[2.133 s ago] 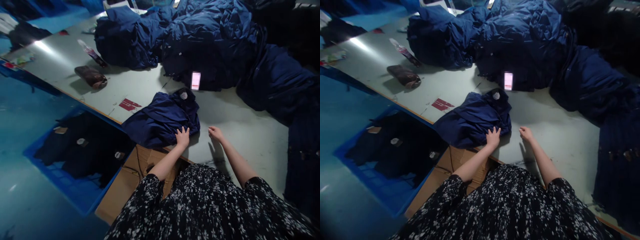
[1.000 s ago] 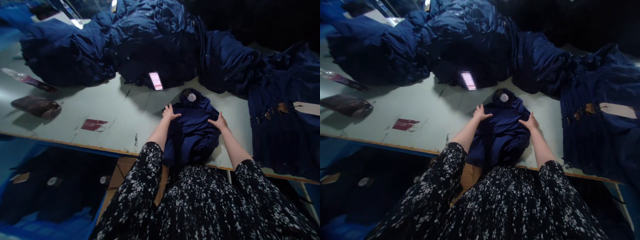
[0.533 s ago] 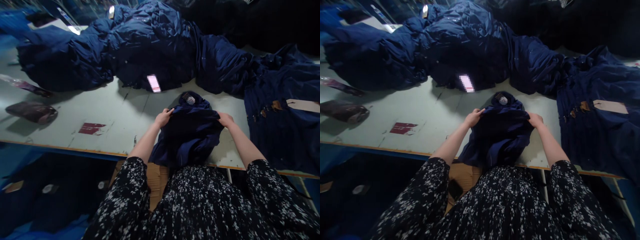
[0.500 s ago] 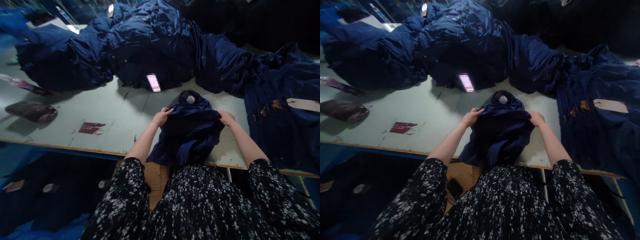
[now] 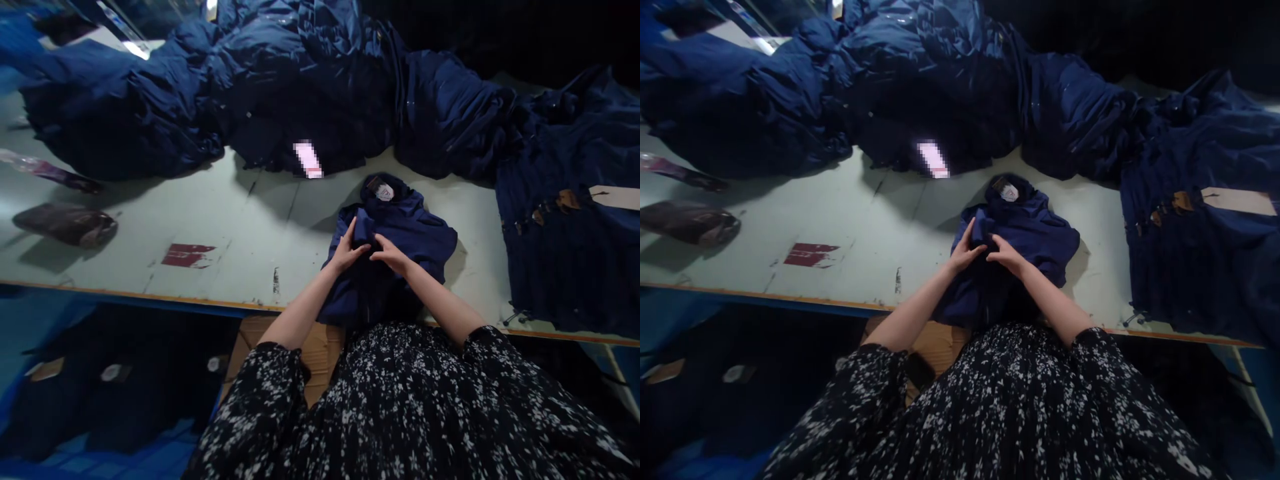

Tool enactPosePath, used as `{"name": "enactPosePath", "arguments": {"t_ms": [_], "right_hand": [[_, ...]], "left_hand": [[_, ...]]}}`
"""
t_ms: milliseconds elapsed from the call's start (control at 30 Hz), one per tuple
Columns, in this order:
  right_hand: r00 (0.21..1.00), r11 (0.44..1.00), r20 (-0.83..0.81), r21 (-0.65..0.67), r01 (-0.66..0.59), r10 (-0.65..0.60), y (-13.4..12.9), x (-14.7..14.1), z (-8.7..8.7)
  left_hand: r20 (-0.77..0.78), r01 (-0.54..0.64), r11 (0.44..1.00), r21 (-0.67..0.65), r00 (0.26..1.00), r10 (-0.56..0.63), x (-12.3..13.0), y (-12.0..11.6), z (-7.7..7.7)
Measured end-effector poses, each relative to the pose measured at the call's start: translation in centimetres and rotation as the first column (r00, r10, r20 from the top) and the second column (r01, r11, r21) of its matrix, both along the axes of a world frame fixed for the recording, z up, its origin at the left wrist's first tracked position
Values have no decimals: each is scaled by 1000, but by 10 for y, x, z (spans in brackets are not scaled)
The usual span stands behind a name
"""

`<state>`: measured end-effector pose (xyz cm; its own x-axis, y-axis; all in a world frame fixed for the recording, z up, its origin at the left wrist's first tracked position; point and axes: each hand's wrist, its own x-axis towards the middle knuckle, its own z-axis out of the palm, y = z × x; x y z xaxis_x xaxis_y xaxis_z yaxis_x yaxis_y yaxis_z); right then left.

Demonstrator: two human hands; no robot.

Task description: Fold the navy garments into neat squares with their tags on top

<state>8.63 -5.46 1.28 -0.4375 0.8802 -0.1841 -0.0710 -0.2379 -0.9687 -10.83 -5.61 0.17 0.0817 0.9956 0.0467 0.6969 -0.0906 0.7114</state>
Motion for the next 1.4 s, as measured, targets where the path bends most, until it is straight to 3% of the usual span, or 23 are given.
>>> {"name": "enactPosePath", "arguments": {"t_ms": [67, 167, 200, 267, 333, 400, 433, 500, 567, 633, 700, 733, 800, 867, 933, 1033, 1167, 1267, 1400], "right_hand": [[991, 992, -39, 24, -126, 127, 4, -3, -5], [957, 984, 288, 151, -95, 48, 16, 7, -14], [892, 968, 451, 234, -86, -30, 20, 9, -17], [678, 914, 717, 366, -173, -159, 23, 9, -24], [477, 871, 859, 367, -326, -183, 23, 3, -30], [390, 862, 909, 310, -401, -146, 25, 2, -34], [402, 868, 906, 299, -395, -129, 27, 7, -34], [492, 900, 856, 330, -286, -158, 32, 33, -30], [554, 915, 779, 397, -74, -293, 36, 81, -21], [476, 890, 762, 440, 119, -440, 36, 141, -8], [370, 863, 780, 468, 193, -505, 34, 196, 5], [263, 833, 791, 508, 221, -552, 33, 218, 10], [135, 802, 796, 559, 213, -590, 34, 241, 13], [111, 804, 801, 565, 185, -588, 39, 239, 8], [149, 833, 822, 524, 177, -549, 46, 218, -4], [178, 914, 901, 365, 180, -395, 53, 177, -24], [110, 980, 975, 189, 59, -195, 50, 144, -40], [47, 973, 972, 231, 4, -231, 45, 139, -42], [30, 941, 946, 323, -105, -322, 36, 140, -43]], "left_hand": [[30, -38, 998, -42, 999, 39, -12, 2, 0], [-96, -180, 983, -20, 979, 178, -56, 11, 11], [-178, -237, 972, 9, 956, 235, -72, 15, 16], [-342, -308, 950, 45, 889, 304, -98, 24, 24], [-469, -312, 949, 31, 834, 290, -112, 31, 29], [-542, -290, 957, 5, 803, 246, -117, 36, 30], [-562, -286, 958, -4, 793, 234, -119, 39, 29], [-575, -289, 957, -10, 785, 232, -124, 42, 26], [-570, -284, 959, -9, 789, 229, -131, 46, 22], [-570, -265, 964, -18, 795, 207, -137, 53, 20], [-581, -245, 969, -38, 794, 178, -136, 62, 19], [-589, -237, 971, -40, 790, 169, -131, 68, 19], [-603, -226, 974, -24, 780, 166, -115, 81, 20], [-593, -228, 974, -10, 786, 177, -93, 94, 20], [-546, -223, 974, -23, 819, 175, -69, 105, 19], [-458, -154, 987, -44, 882, 117, -39, 115, 13], [-428, -28, 990, -139, 903, -35, -15, 119, -4], [-450, 28, 983, -180, 887, -108, -7, 119, -17], [-438, 74, 992, -101, 892, -111, -8, 110, -28]]}}
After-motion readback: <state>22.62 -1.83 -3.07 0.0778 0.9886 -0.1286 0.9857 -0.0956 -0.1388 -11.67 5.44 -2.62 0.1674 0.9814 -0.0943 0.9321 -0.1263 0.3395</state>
